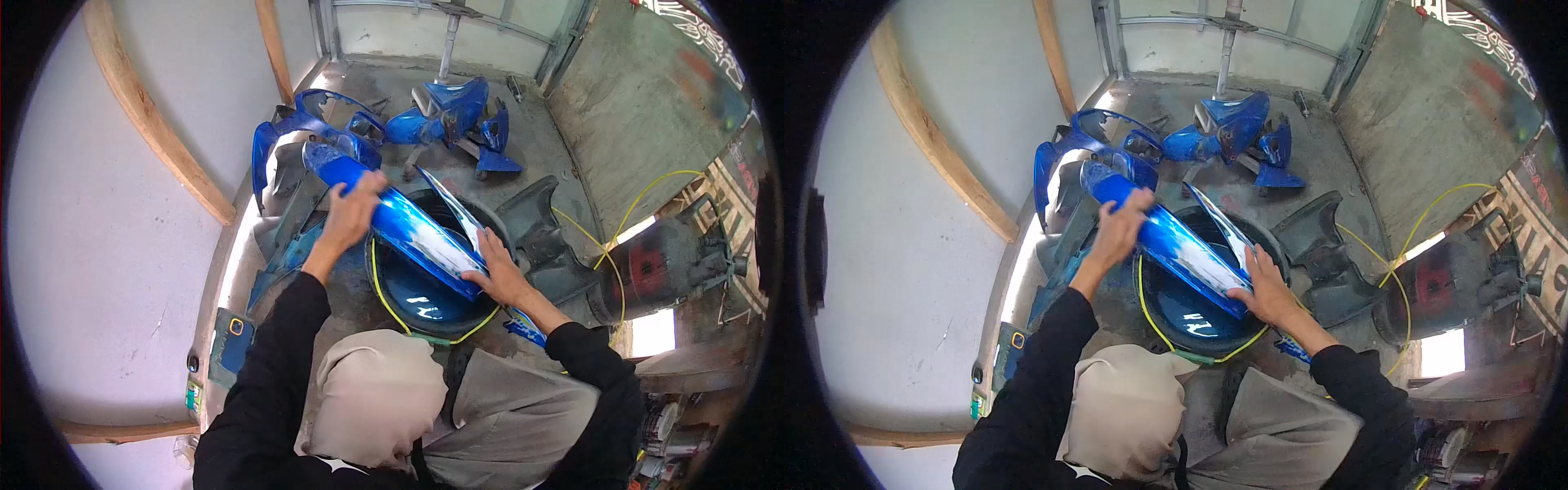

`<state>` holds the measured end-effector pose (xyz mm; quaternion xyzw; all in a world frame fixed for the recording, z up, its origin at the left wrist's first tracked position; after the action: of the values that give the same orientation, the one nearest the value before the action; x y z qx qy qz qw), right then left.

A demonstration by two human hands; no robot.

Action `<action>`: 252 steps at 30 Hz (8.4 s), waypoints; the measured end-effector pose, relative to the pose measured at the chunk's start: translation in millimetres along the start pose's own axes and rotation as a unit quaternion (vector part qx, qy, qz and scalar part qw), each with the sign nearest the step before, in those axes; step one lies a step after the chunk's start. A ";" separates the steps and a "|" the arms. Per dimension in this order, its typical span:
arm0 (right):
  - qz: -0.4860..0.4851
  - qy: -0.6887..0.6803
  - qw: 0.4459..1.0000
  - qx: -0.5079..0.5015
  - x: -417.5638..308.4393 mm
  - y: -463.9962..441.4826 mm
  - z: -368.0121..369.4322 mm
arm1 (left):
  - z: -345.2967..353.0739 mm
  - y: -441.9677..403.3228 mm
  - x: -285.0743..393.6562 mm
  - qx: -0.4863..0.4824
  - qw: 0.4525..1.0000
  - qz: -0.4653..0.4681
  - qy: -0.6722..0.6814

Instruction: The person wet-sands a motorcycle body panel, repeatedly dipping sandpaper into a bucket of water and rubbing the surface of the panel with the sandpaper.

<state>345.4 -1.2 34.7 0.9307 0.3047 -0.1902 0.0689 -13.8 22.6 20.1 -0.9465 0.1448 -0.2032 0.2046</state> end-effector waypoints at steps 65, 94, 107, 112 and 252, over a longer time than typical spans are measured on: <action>0.000 0.006 1.000 0.001 3.5 -1.4 3.5 | 0.7 25.3 71.2 -0.044 0.988 0.148 0.001; 0.007 -0.002 1.000 -0.006 0.9 1.3 0.8 | 9.3 4.7 79.0 -0.029 0.994 0.107 -0.024; 0.015 -0.003 1.000 -0.017 0.3 -1.2 -1.1 | 18.0 17.2 106.8 -0.029 0.994 0.106 0.028; 0.011 -0.002 1.000 -0.013 -0.6 -0.6 -2.5 | 0.8 11.1 98.5 -0.062 0.998 0.032 0.009; 0.005 -0.003 1.000 -0.010 2.1 0.1 1.4 | 19.1 3.4 100.5 -0.003 0.999 0.040 -0.005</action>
<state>346.5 -0.5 32.5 0.9308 0.3019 -0.1900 0.0797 82.0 -10.0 35.3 -0.9418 0.1817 -0.1895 0.2100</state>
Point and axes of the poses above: each hand's wrist, its own y-axis away from the middle knuckle, its own z-axis out of the palm, x = y × z, the point moved 4 cm from there along -y, towards the middle knuckle, and after that the axes turned 1 degree about y, right-handed, at the moved point
